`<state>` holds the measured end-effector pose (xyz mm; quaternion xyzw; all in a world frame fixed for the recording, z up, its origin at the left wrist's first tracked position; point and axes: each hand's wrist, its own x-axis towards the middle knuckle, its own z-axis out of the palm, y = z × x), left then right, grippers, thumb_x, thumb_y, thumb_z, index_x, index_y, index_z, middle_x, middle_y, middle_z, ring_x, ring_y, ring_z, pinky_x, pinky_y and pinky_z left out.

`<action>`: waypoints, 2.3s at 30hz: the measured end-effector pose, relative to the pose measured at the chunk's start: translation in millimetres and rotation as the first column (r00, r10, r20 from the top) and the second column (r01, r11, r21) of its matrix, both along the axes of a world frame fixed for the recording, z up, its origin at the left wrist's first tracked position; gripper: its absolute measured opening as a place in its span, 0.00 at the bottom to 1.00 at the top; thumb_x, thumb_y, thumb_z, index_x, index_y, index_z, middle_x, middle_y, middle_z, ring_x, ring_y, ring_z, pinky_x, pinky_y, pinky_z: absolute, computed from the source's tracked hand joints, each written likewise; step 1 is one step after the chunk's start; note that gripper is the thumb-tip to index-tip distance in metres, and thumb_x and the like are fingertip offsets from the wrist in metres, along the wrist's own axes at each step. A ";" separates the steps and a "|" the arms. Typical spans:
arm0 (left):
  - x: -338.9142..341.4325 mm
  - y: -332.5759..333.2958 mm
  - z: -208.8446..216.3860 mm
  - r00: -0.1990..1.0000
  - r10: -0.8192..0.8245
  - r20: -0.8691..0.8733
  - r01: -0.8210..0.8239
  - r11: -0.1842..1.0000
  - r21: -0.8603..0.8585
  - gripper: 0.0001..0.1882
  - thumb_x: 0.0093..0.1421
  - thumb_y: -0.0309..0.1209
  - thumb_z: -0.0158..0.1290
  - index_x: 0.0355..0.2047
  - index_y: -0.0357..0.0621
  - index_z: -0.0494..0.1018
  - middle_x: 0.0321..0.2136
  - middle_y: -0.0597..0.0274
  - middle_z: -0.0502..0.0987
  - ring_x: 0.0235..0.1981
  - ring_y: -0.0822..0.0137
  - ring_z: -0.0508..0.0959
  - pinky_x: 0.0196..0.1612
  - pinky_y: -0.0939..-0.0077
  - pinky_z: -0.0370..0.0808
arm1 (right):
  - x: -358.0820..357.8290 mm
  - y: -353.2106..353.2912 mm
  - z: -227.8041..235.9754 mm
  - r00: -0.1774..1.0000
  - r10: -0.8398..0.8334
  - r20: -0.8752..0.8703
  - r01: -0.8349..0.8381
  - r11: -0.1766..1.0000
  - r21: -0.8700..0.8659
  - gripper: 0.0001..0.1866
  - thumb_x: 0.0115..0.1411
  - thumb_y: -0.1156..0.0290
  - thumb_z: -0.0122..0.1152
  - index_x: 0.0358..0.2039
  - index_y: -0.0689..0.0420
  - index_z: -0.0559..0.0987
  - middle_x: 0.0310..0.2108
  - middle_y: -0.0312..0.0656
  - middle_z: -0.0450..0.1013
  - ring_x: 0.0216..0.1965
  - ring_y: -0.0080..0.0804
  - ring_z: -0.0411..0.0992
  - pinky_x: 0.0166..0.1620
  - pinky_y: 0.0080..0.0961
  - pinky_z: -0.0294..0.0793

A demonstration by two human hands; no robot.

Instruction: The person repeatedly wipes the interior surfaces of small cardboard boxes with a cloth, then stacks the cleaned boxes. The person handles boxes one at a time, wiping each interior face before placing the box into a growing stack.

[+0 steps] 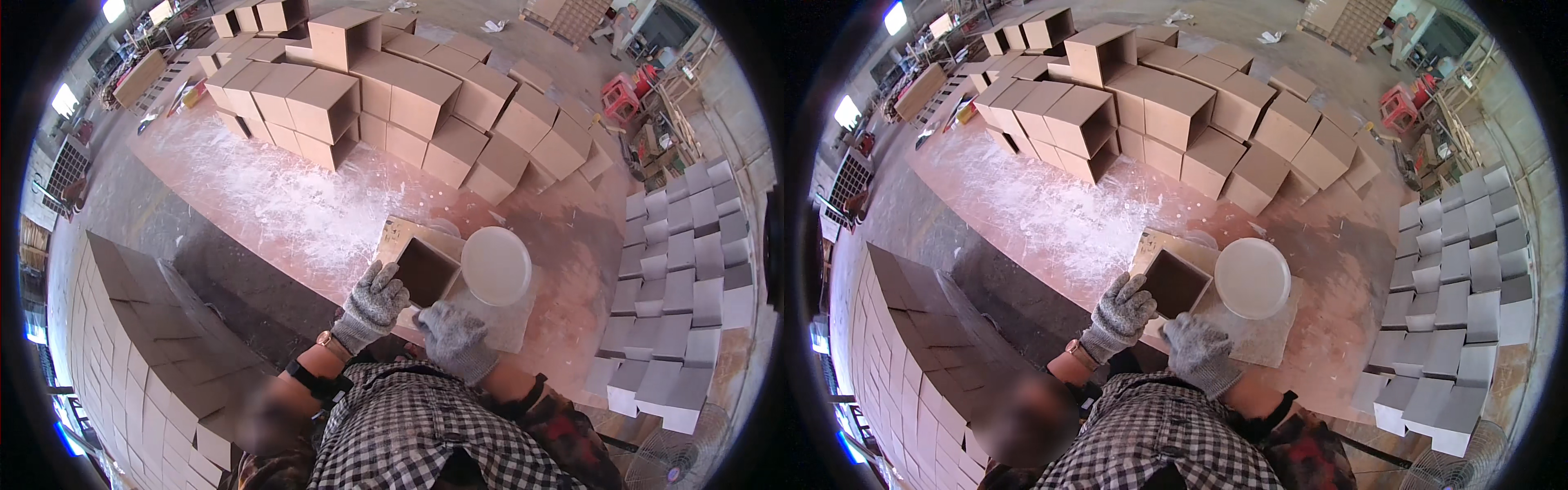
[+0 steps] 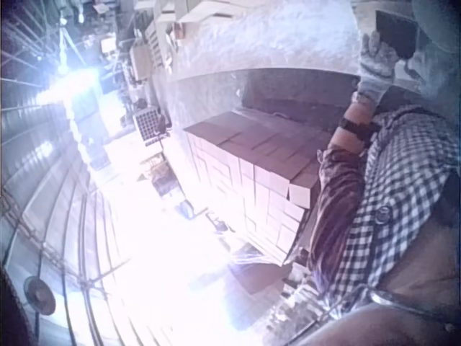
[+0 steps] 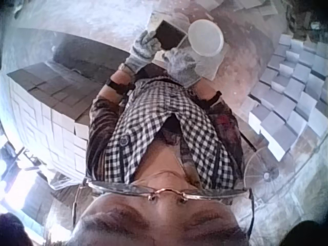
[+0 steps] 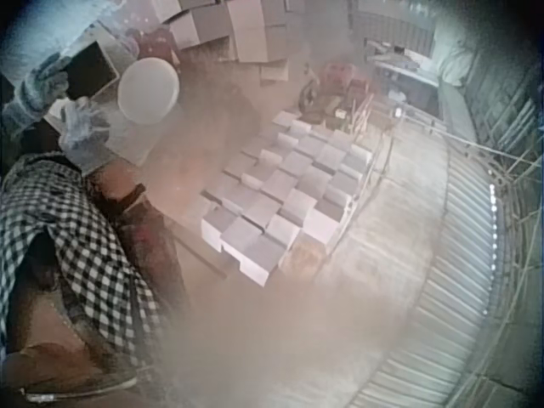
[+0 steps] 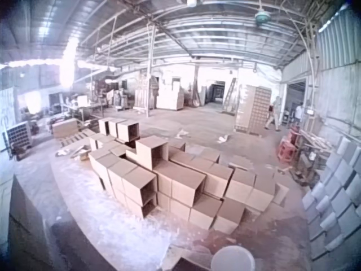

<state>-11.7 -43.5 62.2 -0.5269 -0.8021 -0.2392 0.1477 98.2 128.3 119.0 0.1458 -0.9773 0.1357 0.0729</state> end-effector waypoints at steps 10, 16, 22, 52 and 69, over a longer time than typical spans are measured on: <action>0.5 4.2 5.5 1.000 -0.015 0.016 0.014 0.999 0.047 0.14 0.42 0.31 0.58 0.32 0.45 0.75 0.37 0.58 0.74 0.50 0.52 0.70 0.56 0.51 0.64 | -61.7 62.7 -2.4 0.905 -0.345 -0.248 0.268 0.917 -0.295 0.05 0.54 0.67 0.62 0.27 0.52 0.76 0.24 0.41 0.70 0.27 0.41 0.72 0.29 0.39 0.70; 1.4 0.6 3.4 1.000 -0.003 0.019 0.002 1.000 0.028 0.14 0.42 0.30 0.59 0.32 0.45 0.75 0.38 0.58 0.74 0.50 0.52 0.70 0.56 0.52 0.65 | -14.5 16.3 3.5 0.985 -0.169 0.025 0.168 0.985 0.035 0.11 0.53 0.65 0.62 0.34 0.54 0.74 0.30 0.46 0.70 0.34 0.44 0.70 0.37 0.39 0.70; 3.5 2.7 3.5 1.000 0.020 -0.004 -0.020 0.999 0.048 0.15 0.41 0.29 0.59 0.33 0.46 0.74 0.37 0.59 0.74 0.50 0.52 0.71 0.56 0.52 0.65 | -26.6 26.4 -12.9 0.982 -0.163 -0.094 0.122 0.933 -0.338 0.05 0.52 0.65 0.56 0.29 0.50 0.75 0.28 0.42 0.67 0.29 0.42 0.70 0.33 0.39 0.70; 21.5 -31.3 -2.1 0.987 0.161 -0.030 -0.161 0.987 -0.008 0.30 0.50 0.40 0.59 0.53 0.43 0.67 0.53 0.54 0.69 0.58 0.49 0.64 0.61 0.51 0.60 | 105.1 55.4 -43.3 0.656 -0.543 0.524 0.221 -0.526 -0.822 0.17 0.45 0.84 0.60 0.39 0.65 0.75 0.36 0.43 0.73 0.36 0.30 0.72 0.41 0.25 0.75; 17.2 41.8 4.9 0.978 -0.141 0.152 0.184 0.929 -0.321 0.11 0.53 0.37 0.55 0.31 0.44 0.71 0.31 0.55 0.73 0.45 0.54 0.72 0.50 0.57 0.66 | 120.3 10.9 -26.0 0.513 -0.698 0.500 0.557 -0.173 -0.812 0.14 0.44 0.80 0.59 0.35 0.65 0.75 0.31 0.39 0.72 0.35 0.28 0.71 0.40 0.21 0.73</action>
